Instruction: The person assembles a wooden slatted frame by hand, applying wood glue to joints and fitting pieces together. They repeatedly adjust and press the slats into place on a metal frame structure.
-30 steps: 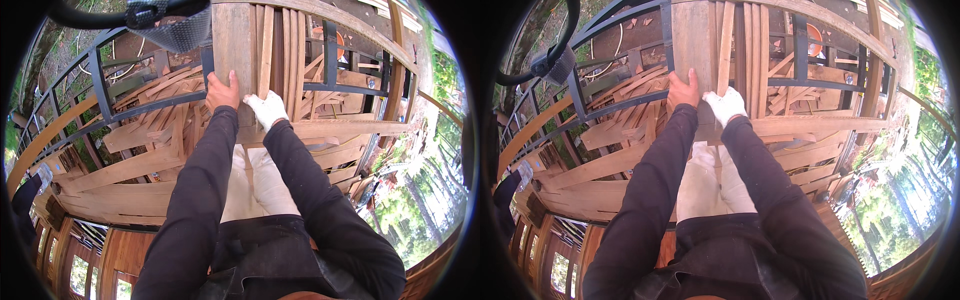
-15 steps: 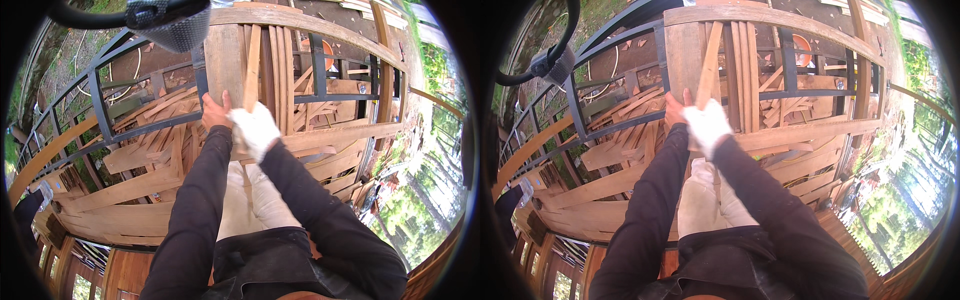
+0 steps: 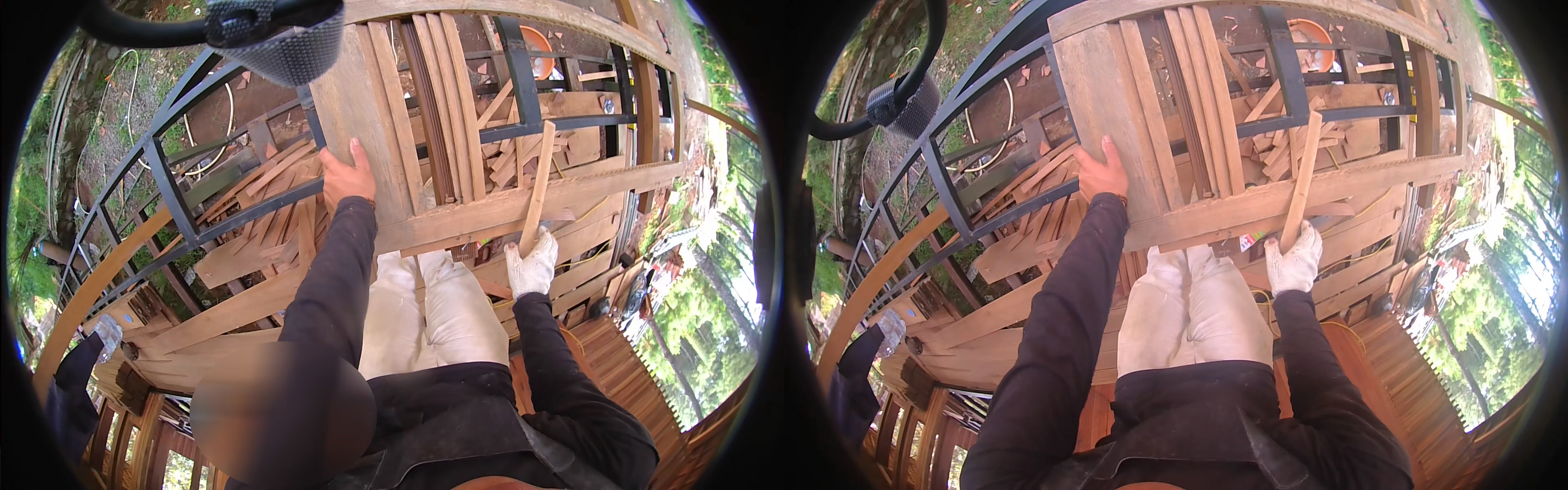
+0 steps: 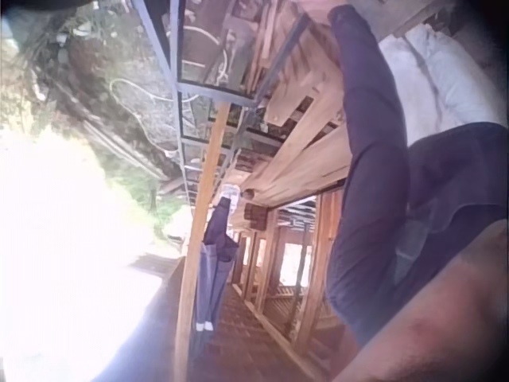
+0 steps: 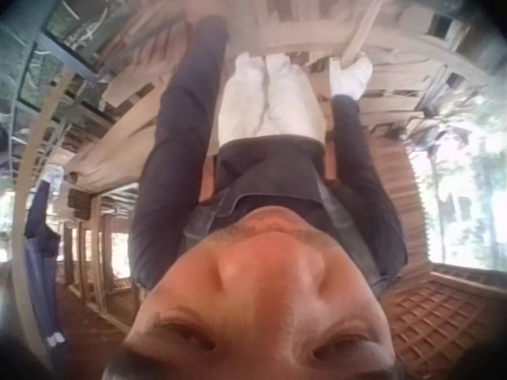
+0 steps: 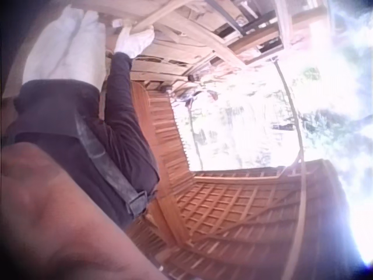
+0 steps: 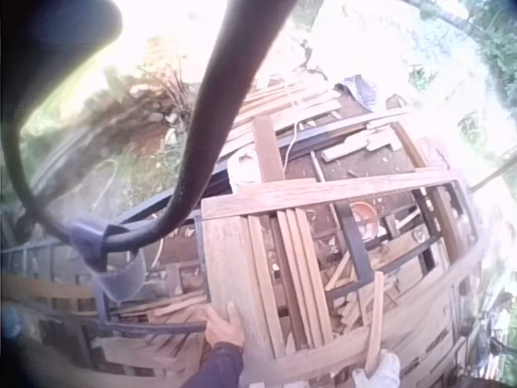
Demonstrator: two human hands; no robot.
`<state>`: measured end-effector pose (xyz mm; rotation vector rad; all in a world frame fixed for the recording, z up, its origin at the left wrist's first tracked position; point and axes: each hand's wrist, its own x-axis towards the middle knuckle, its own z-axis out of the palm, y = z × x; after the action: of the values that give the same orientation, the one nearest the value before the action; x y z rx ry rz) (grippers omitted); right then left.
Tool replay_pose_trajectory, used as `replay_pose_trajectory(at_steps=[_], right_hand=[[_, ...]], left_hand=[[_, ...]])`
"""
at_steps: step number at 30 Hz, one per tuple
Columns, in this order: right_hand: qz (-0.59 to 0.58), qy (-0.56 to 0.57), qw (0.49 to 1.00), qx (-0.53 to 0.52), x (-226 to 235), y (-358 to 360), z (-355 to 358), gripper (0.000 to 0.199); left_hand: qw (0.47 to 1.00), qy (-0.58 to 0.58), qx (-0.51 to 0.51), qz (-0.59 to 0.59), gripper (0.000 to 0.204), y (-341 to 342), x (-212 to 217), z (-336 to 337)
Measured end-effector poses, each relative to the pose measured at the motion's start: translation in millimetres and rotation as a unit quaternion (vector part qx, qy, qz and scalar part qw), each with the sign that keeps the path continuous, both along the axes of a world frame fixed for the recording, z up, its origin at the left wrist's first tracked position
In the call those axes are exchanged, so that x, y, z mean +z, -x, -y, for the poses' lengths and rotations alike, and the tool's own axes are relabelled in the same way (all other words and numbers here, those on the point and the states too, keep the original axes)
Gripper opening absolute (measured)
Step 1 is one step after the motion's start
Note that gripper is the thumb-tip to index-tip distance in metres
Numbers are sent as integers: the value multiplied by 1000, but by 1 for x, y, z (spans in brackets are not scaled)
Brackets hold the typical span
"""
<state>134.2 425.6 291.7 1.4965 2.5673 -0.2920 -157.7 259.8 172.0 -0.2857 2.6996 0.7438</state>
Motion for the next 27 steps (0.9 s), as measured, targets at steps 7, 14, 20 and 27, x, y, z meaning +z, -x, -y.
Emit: replay_pose_trajectory(at_steps=[7,14,20,27], right_hand=[[-233,293,919,123,-52,132,16,30],[-258,132,956,49,-77,149,1,28],[-179,250,951,-14,-82,125,-70,38],[-193,477,852,-96,-104,152,-72,57]], left_hand=[[1000,11,5,-14,69,-1,-6,0],[1000,13,3,-12,69,0,-2,0],[1000,6,7,-8,69,-1,-3,-1],[999,2,6,-40,69,-1,-5,0]])
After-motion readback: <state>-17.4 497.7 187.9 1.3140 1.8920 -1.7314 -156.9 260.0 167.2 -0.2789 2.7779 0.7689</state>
